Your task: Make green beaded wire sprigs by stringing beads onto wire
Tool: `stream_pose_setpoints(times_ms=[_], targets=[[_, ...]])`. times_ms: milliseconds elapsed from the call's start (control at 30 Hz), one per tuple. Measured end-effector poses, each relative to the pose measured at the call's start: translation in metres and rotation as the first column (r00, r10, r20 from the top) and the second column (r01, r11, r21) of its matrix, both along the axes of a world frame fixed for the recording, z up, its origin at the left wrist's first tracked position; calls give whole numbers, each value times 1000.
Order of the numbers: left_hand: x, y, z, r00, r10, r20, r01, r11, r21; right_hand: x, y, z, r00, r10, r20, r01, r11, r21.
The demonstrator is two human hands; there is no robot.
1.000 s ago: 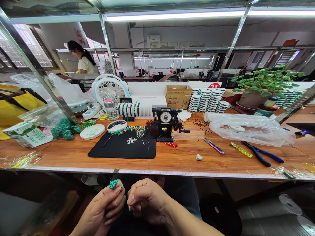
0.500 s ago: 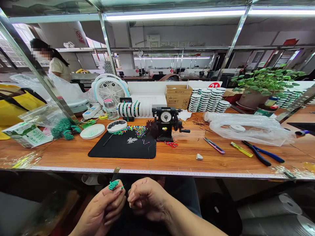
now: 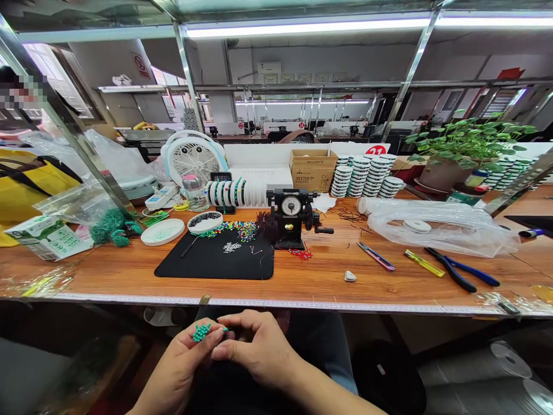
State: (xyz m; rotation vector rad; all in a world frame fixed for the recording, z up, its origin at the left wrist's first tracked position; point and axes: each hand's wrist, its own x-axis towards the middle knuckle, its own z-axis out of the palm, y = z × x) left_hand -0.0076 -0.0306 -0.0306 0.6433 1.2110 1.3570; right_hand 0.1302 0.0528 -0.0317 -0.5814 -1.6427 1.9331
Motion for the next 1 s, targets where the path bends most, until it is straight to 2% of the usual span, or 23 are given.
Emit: stream_pose_setpoints(times_ms=[67, 133, 200, 267, 367, 433, 500, 567, 600, 667, 800, 900, 1000], targets=[[2, -1, 1, 999, -27, -22, 27, 999, -31, -1, -2, 1, 989, -113, 93, 90, 971, 220], [4, -1, 1, 999, -16, -29, 14, 998, -69, -2, -5, 1, 971, -164, 173, 95, 931, 351], [4, -1, 0, 998, 44, -51, -47, 998, -52, 0, -9, 1, 974, -128, 187, 35, 900, 435], [2, 2, -1, 987, 148, -61, -148, 989, 11, 5, -12, 2, 989, -62, 134, -11, 875, 483], [-6, 6, 0, 960, 278, -37, -275, 958, 77, 12, -12, 6, 999, 39, 17, -42, 880, 473], [-10, 7, 2, 965, 257, -57, -253, 965, 68, 15, -9, 9, 1000, 18, -15, -10, 907, 421], [-10, 7, 5, 990, 102, -99, -101, 995, 15, 12, -5, 12, 992, -126, 13, 113, 928, 355], [-4, 5, 7, 989, -103, -104, 99, 994, -42, 7, -1, 13, 972, -228, 57, 202, 935, 293], [0, 4, 6, 981, -176, -84, 172, 983, -58, 4, 0, 14, 969, -235, 72, 208, 941, 265], [6, 3, 4, 974, -226, -24, 225, 973, -47, -2, 0, 12, 971, -222, 90, 197, 953, 230], [11, 2, 0, 990, -139, 26, 139, 990, 8, -4, -1, 6, 954, -280, 105, 247, 936, 250], [8, 2, 0, 995, -52, 80, 50, 998, 26, 1, -1, 1, 950, -307, 55, 281, 920, 272], [6, 1, 2, 986, -16, 167, 11, 999, 34, 7, 1, -4, 946, -324, -10, 313, 907, 282]])
